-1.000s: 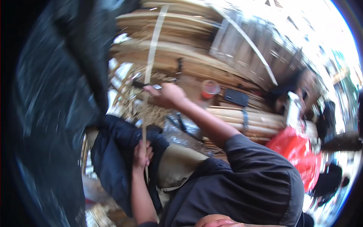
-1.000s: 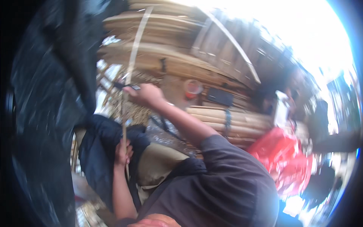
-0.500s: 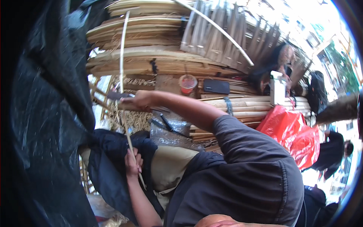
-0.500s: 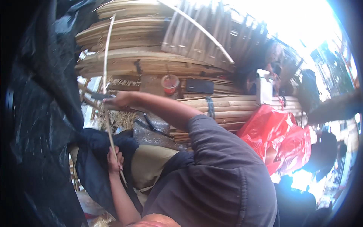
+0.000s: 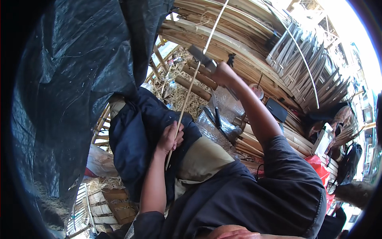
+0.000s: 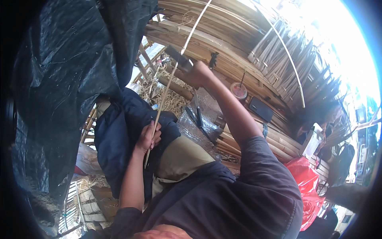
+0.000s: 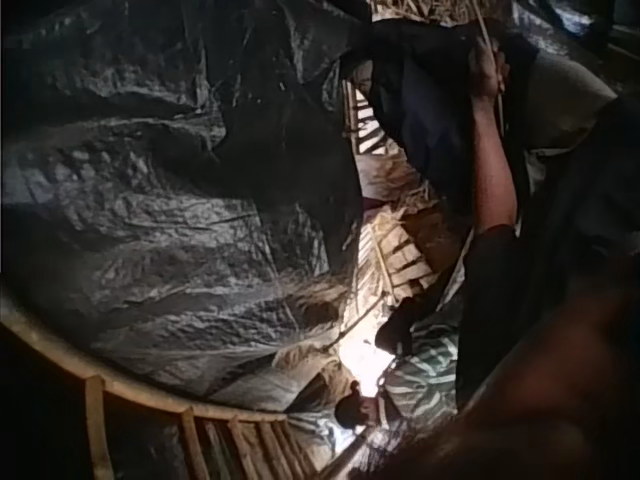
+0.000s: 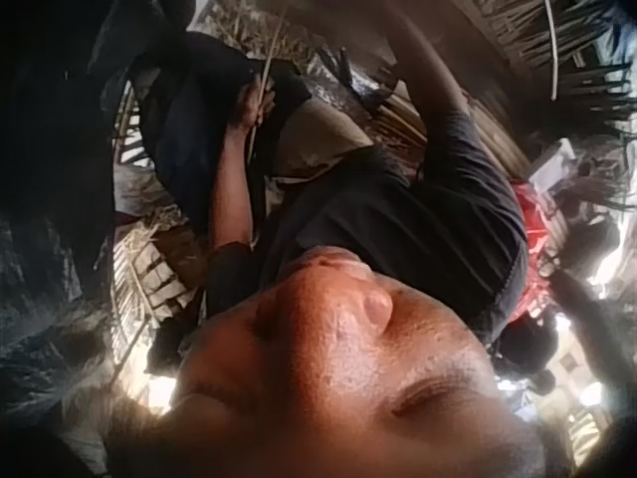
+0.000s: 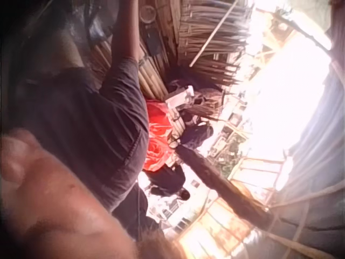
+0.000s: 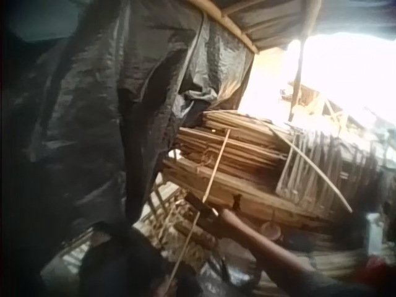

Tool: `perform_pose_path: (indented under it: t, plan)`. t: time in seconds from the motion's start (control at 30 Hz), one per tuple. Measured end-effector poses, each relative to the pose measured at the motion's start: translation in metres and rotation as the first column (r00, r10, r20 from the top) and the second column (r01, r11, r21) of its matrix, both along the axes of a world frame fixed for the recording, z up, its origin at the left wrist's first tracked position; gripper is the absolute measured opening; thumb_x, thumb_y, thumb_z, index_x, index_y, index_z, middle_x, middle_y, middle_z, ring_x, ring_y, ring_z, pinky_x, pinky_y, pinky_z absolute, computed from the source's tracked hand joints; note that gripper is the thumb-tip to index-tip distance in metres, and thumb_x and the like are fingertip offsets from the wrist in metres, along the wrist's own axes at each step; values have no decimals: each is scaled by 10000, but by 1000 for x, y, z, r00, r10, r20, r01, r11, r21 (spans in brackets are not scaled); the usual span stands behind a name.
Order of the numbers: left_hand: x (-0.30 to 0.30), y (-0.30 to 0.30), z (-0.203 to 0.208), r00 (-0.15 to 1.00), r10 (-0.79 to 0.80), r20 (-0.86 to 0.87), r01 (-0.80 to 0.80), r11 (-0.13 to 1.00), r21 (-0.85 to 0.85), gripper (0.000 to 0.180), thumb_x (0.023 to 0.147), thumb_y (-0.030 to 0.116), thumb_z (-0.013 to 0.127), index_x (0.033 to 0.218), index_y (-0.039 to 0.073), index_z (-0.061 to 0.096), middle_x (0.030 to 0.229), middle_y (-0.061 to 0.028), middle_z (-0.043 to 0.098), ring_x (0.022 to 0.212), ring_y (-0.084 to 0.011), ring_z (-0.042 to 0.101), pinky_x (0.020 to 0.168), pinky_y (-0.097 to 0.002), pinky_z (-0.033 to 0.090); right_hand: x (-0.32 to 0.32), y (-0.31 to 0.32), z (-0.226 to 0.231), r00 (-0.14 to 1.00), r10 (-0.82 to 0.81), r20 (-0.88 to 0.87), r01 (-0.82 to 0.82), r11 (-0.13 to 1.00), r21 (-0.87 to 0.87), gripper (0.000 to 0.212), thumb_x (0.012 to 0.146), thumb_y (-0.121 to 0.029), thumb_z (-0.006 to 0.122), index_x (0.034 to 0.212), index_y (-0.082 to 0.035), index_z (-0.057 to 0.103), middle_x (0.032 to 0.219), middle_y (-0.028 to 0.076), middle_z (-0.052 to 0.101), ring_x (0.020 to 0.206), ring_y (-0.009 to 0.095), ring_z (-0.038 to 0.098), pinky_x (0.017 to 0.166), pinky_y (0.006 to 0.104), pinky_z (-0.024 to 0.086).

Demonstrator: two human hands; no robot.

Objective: The person holds a thin bamboo strip and repeatedly scrapes and shaves along its length using a knife.

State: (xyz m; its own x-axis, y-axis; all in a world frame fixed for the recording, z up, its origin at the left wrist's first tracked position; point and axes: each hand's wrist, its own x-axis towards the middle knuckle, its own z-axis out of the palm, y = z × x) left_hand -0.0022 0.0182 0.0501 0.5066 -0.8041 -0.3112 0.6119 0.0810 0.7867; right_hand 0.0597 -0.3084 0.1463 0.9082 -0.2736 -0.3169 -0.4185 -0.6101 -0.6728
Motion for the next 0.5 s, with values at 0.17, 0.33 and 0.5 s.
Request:
perform_pose_path:
  t: [0.17,0.33,0.5]
  plan:
    - [-3,5,-9,1000,-14,8,14,1000,-20,474,1034,540,357,876,102,446,492,42,321,347,-58,291,335,-211,255,-25,50,5,963,82,-258,-144,962,-233,406,826,-327,664,910,67,713,795,218,702,716,272,712,596,396,569]
    - [-2,1,-3,999,-2,53,4,999,-34,482,1040,536,338,868,98,443,492,44,313,350,-60,283,340,-214,256,6,1,-24,944,169,-282,-276,875,-398,648,834,-538,675,811,110,691,741,185,706,594,262,697,531,369,566]
    - [0,9,-15,1000,13,-2,-13,1000,-20,494,1043,538,322,862,96,446,488,46,308,348,-58,281,344,-215,256,-21,42,-30,977,167,-131,-206,895,-395,352,768,-260,631,820,83,691,757,213,693,687,294,704,628,401,572]
